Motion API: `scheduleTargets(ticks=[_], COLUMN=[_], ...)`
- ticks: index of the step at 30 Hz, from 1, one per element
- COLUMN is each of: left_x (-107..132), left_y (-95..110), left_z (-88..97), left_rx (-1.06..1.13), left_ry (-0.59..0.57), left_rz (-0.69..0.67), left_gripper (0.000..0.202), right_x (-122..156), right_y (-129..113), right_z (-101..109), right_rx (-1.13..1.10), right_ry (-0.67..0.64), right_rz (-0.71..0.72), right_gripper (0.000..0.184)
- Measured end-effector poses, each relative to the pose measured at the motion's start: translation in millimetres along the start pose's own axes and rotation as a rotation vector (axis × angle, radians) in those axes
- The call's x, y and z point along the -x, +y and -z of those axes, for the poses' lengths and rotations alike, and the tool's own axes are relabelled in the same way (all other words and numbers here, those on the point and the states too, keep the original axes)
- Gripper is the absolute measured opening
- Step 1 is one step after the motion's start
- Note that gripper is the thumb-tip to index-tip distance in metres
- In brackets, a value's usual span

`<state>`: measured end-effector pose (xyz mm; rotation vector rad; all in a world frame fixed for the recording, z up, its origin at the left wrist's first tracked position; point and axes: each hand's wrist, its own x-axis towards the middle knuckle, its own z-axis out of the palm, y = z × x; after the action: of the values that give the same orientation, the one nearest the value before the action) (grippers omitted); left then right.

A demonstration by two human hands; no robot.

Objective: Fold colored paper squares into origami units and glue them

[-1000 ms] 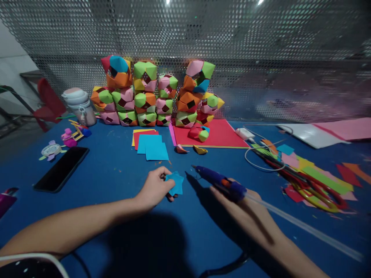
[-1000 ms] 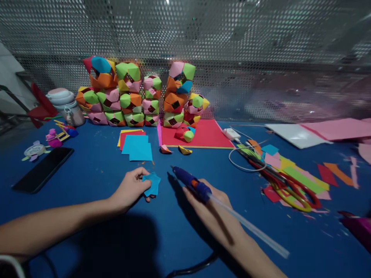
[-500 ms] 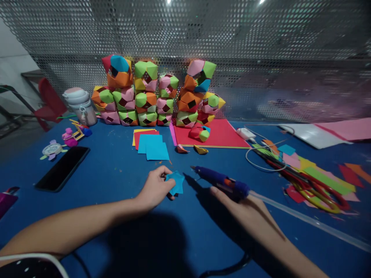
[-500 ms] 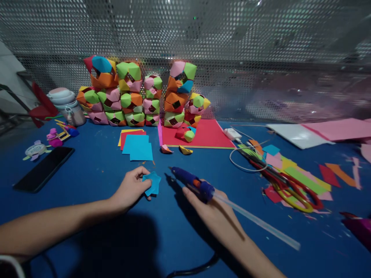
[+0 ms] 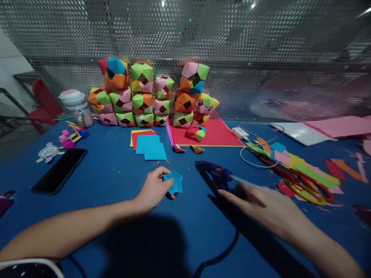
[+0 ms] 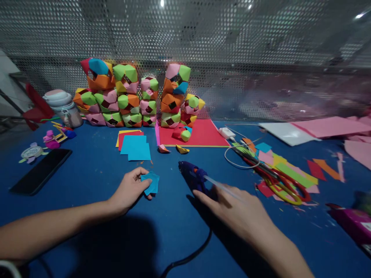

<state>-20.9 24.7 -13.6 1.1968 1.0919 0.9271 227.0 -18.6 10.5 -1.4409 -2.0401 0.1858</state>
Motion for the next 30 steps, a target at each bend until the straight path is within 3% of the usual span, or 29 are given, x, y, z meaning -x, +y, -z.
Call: scheduleTargets(ticks=[2, 3, 4, 5, 9, 14, 19, 25, 30], left_x=[0.8, 1.5, 2.4, 3.5, 9.5, 16.0, 17.7, 18.0, 18.0], left_y=[-0.2, -0.2, 0.0, 0.1, -0.3, -2.4, 1.2, 7.4, 9.1], left_z=[-0.8, -1.5, -2.3, -3.2, -7.1, -12.1, -16.0, -13.9, -14.4], left_rx=[0.009, 0.018, 0.029, 0.037, 0.031, 0.034, 0.056, 0.039, 0.033], left_ry=[0.001, 0.004, 0.006, 0.006, -0.004, -0.034, -0.058, -0.014, 0.034], left_rz=[0.002, 0.004, 0.007, 0.009, 0.011, 0.061, 0.146, 0.081, 0.121], left_gripper=[0.007, 0.007, 0.008, 0.008, 0.009, 0.010, 0.009, 0.011, 0.006], right_x=[6.7, 7.9, 7.5, 5.4, -11.4, -20.8, -16.8, -17.1, -13.4], right_y=[-13.2, -22.4, -32.5, -42.7, -67.8, -66.2, -66.1, -63.4, -61.4], right_z=[14.0, 17.3, 17.3, 14.1, -20.7, -55.8, -61.4, -62.8, -64.6], right_rx=[-0.006, -0.062, -0.132, -0.192, -0.349, -0.597, -0.665, -0.635, -0.673], right_ry=[-0.131, -0.350, -0.476, -0.522, -0.318, -0.212, -0.159, -0.126, -0.127], right_rz=[0.018, 0.019, 0.010, -0.009, -0.169, -0.309, -0.353, -0.385, -0.364], right_gripper=[0.028, 0.027, 0.026, 0.024, 0.017, 0.018, 0.015, 0.011, 0.007])
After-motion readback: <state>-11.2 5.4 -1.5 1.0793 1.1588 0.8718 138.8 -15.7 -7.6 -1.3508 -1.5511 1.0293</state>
